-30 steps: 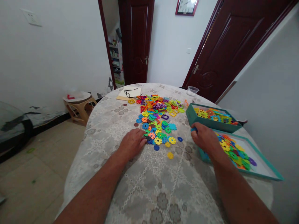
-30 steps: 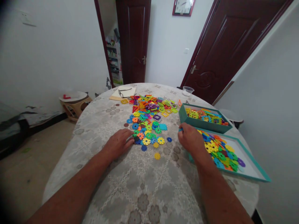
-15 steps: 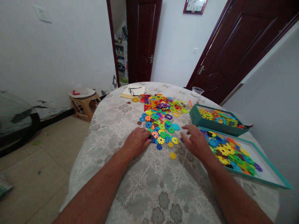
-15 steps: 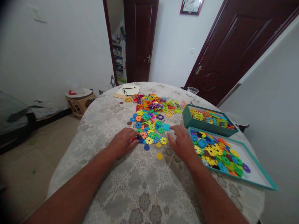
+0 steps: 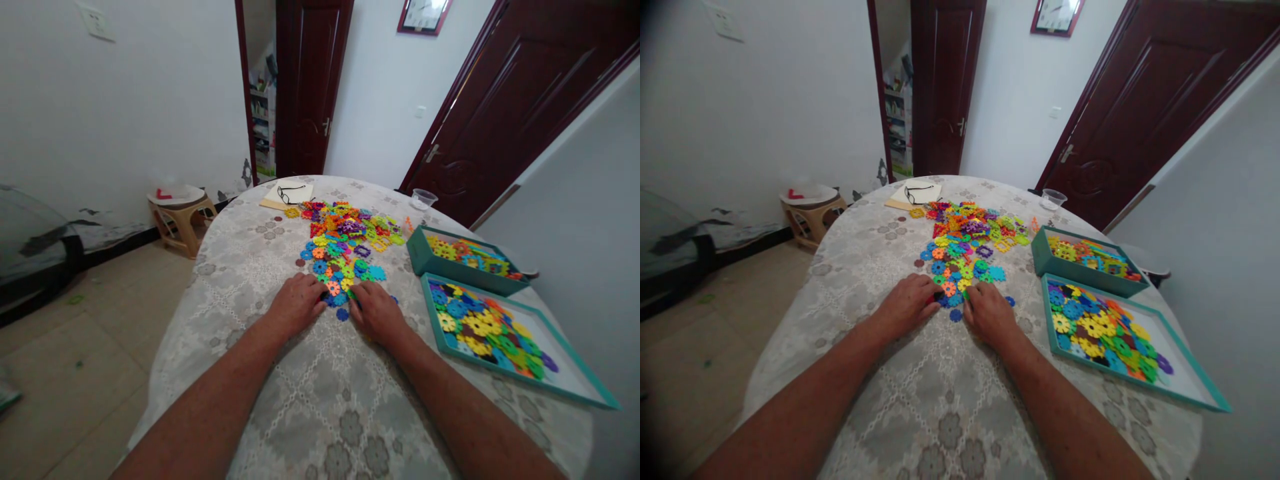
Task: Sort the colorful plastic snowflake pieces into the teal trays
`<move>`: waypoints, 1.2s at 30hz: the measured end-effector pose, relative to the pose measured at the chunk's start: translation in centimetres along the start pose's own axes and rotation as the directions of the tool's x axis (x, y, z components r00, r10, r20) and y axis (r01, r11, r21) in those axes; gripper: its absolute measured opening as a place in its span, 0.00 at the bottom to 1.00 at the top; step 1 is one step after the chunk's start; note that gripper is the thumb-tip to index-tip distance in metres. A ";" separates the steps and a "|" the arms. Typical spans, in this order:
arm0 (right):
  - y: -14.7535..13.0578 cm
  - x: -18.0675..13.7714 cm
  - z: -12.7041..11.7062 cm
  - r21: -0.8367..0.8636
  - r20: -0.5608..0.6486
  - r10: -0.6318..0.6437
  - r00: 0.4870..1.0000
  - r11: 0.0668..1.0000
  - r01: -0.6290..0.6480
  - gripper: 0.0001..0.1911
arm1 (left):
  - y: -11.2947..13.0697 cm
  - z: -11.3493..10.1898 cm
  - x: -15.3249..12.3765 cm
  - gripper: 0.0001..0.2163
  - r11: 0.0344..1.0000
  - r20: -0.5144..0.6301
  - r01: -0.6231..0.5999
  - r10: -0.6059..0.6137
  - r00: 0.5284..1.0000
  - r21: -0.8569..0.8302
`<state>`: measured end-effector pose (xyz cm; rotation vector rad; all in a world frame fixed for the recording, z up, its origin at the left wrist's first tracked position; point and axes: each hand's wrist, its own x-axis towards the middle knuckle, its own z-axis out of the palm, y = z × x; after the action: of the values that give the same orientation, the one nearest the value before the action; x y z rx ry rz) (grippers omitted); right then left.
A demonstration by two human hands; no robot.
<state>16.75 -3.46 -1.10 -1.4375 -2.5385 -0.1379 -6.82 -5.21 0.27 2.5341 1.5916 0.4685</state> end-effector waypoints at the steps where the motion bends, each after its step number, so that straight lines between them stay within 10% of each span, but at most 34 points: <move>1: 0.1 0.0 0.0 -0.028 0.014 0.010 1.000 1.000 -0.010 0.11 | 0.0 0.0 0.0 0.12 1.000 0.002 -0.002 0.002 1.000 0.003; 21: 5.1 -0.8 -2.4 0.268 -0.188 0.262 0.947 0.941 -0.207 0.16 | -0.3 -0.1 0.1 0.12 1.000 0.026 -0.015 0.016 1.000 -0.023; 36: 13.8 -5.2 -8.7 -0.193 -0.012 0.579 0.815 0.799 -0.570 0.19 | -0.6 -0.2 0.2 0.10 1.000 0.022 -0.005 0.006 1.000 -0.029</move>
<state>32.41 -2.28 5.79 -2.2420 -2.0348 -0.2459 -7.27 -4.82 0.31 2.5143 1.5599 0.4588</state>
